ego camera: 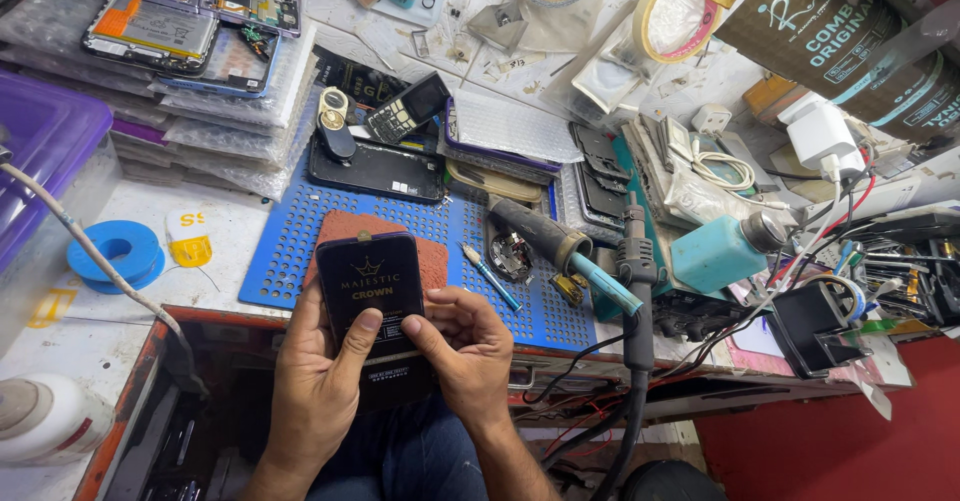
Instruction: The person removes the back cover of a smartphone, uses a screwdriver to unscrew and remove internal components, and then reassembles the device by screwing the back cover back on. The person handles the phone, back cover, and internal components throughout the process.
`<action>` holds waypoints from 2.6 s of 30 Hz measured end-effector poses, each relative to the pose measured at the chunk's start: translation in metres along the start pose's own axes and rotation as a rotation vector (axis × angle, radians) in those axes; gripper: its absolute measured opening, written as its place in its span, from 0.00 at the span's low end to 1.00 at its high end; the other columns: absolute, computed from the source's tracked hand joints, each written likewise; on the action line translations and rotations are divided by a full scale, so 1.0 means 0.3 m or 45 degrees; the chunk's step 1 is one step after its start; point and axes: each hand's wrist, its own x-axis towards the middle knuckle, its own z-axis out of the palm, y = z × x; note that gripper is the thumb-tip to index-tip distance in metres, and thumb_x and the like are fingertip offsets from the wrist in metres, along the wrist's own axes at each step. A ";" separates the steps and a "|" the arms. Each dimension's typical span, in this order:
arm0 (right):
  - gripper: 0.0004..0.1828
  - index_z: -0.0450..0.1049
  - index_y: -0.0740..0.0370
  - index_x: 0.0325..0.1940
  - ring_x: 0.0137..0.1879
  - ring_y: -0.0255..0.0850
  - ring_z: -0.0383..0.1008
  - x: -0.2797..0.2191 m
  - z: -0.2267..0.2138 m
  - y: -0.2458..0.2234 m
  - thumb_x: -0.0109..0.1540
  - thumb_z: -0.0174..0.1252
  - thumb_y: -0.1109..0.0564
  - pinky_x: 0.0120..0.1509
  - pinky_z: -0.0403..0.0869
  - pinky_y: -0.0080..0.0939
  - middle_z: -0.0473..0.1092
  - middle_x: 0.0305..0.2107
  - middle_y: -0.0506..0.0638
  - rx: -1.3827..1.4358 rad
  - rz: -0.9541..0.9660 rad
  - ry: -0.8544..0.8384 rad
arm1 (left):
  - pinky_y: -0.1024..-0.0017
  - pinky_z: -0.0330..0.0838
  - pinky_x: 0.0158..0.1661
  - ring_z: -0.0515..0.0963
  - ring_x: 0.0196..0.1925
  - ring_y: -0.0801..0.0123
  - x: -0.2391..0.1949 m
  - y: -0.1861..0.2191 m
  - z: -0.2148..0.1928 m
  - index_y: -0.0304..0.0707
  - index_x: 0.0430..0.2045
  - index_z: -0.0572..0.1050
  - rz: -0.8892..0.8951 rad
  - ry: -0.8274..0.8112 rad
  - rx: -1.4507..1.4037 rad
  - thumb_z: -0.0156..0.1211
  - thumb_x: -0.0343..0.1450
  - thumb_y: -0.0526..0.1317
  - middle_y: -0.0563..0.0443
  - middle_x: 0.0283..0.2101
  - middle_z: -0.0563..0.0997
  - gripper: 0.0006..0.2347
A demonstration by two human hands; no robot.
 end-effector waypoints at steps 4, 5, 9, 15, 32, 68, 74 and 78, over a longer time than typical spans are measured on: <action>0.22 0.66 0.63 0.58 0.45 0.38 0.82 0.056 -0.007 -0.030 0.62 0.63 0.63 0.50 0.82 0.35 0.80 0.40 0.54 -0.001 0.067 0.027 | 0.74 0.74 0.55 0.79 0.54 0.74 0.001 0.012 -0.016 0.32 0.62 0.66 -0.008 0.045 0.003 0.55 0.75 0.33 0.48 0.53 0.80 0.19; 0.17 0.70 0.67 0.57 0.45 0.38 0.82 0.097 -0.020 -0.032 0.64 0.62 0.62 0.50 0.82 0.36 0.79 0.41 0.54 -0.082 0.046 0.080 | 0.74 0.74 0.54 0.79 0.53 0.74 0.000 0.016 -0.028 0.31 0.61 0.66 -0.033 0.068 -0.011 0.55 0.75 0.33 0.48 0.53 0.80 0.19; 0.16 0.80 0.65 0.49 0.38 0.39 0.81 0.331 -0.079 -0.013 0.63 0.61 0.52 0.42 0.81 0.38 0.80 0.35 0.54 -0.674 0.276 0.206 | 0.74 0.75 0.52 0.80 0.50 0.73 0.011 0.025 -0.068 0.30 0.59 0.68 -0.080 0.144 0.049 0.55 0.75 0.32 0.47 0.51 0.81 0.16; 0.22 0.85 0.60 0.40 0.43 0.55 0.82 0.601 -0.007 0.076 0.57 0.67 0.40 0.54 0.78 0.50 0.80 0.34 0.62 -1.535 0.296 -0.020 | 0.74 0.77 0.48 0.81 0.49 0.74 0.024 0.044 -0.073 0.30 0.57 0.69 -0.129 0.159 0.060 0.55 0.74 0.33 0.47 0.50 0.82 0.16; 0.32 0.80 0.68 0.40 0.48 0.56 0.81 0.698 0.116 0.122 0.48 0.78 0.39 0.54 0.79 0.50 0.78 0.39 0.64 -1.844 0.490 -0.068 | 0.74 0.79 0.48 0.82 0.48 0.74 0.027 0.028 -0.110 0.31 0.59 0.68 -0.195 0.153 0.047 0.56 0.73 0.34 0.47 0.49 0.82 0.18; 0.25 0.77 0.65 0.44 0.34 0.34 0.76 0.760 0.076 0.244 0.45 0.78 0.62 0.40 0.76 0.33 0.76 0.30 0.47 -0.986 0.542 -0.166 | 0.74 0.81 0.44 0.83 0.43 0.76 -0.001 0.014 -0.122 0.33 0.59 0.70 -0.274 0.097 0.059 0.57 0.72 0.37 0.48 0.45 0.84 0.19; 0.27 0.77 0.62 0.47 0.37 0.31 0.75 0.729 0.076 0.245 0.46 0.77 0.64 0.41 0.76 0.31 0.73 0.32 0.44 -0.975 0.350 -0.156 | 0.74 0.81 0.43 0.83 0.42 0.76 -0.001 0.006 -0.125 0.33 0.57 0.71 -0.296 0.102 0.061 0.57 0.72 0.37 0.48 0.44 0.85 0.18; 0.26 0.78 0.61 0.49 0.37 0.31 0.75 0.708 0.083 0.260 0.48 0.76 0.65 0.41 0.76 0.31 0.72 0.35 0.44 -0.954 0.216 -0.121 | 0.73 0.81 0.42 0.83 0.41 0.75 -0.005 0.002 -0.125 0.33 0.57 0.71 -0.322 0.096 0.047 0.57 0.72 0.37 0.47 0.43 0.84 0.18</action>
